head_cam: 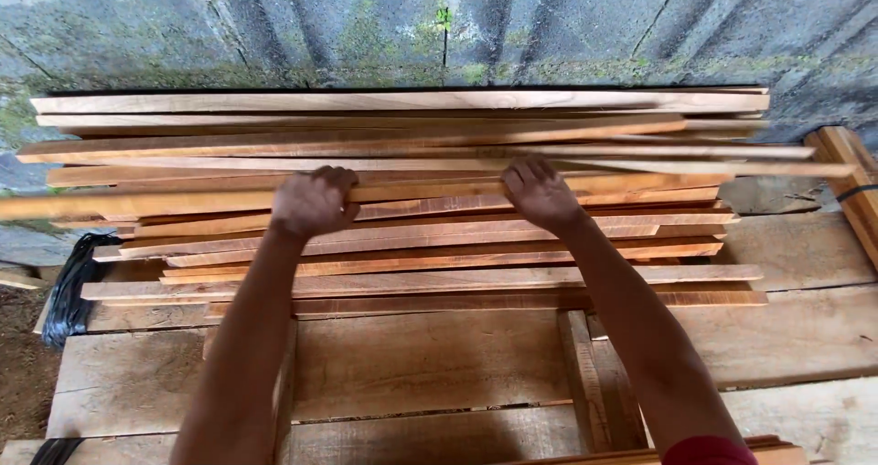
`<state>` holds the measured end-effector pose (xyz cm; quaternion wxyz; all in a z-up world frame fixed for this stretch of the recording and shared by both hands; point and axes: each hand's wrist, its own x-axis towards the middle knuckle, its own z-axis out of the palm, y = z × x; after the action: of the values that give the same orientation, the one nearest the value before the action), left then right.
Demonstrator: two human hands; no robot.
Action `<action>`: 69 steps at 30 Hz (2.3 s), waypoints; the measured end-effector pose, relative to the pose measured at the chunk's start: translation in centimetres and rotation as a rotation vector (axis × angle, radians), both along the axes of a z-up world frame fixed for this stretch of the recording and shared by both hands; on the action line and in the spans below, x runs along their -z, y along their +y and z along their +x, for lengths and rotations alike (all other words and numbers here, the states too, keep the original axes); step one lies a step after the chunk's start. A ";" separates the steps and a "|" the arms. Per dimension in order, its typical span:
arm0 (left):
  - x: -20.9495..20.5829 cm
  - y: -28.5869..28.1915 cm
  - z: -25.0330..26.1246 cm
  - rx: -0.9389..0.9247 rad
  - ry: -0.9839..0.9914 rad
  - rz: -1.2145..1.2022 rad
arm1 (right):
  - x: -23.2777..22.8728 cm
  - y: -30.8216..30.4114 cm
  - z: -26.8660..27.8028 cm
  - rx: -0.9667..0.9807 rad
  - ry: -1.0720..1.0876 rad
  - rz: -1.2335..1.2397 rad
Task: Organizing and stacking pieces of wood lumber on a workbench.
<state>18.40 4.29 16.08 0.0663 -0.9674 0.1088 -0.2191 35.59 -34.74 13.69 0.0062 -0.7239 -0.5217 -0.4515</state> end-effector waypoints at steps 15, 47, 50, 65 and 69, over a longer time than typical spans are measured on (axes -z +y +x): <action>4.5 1.5 -6.6 -0.253 0.115 -0.140 | -1.4 -4.7 -8.2 0.139 0.334 0.094; 16.9 -8.7 -30.0 -0.432 0.986 -0.503 | 11.6 -10.9 -28.9 0.594 1.405 -0.555; 19.5 -8.6 -30.0 -0.460 0.915 -0.435 | 16.0 -11.9 -28.2 0.585 1.333 -0.548; 19.4 -9.9 -32.5 -0.412 1.132 -0.334 | 10.8 -11.2 -31.4 0.632 1.713 -0.720; 21.7 -9.2 -33.6 -0.409 1.233 -0.408 | 11.9 -12.8 -33.1 0.586 1.661 -0.923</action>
<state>-15.21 -4.89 -5.60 -0.1515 -0.9096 -0.1018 0.3733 2.53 -47.50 1.83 -0.0247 -0.8420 -0.2769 0.4623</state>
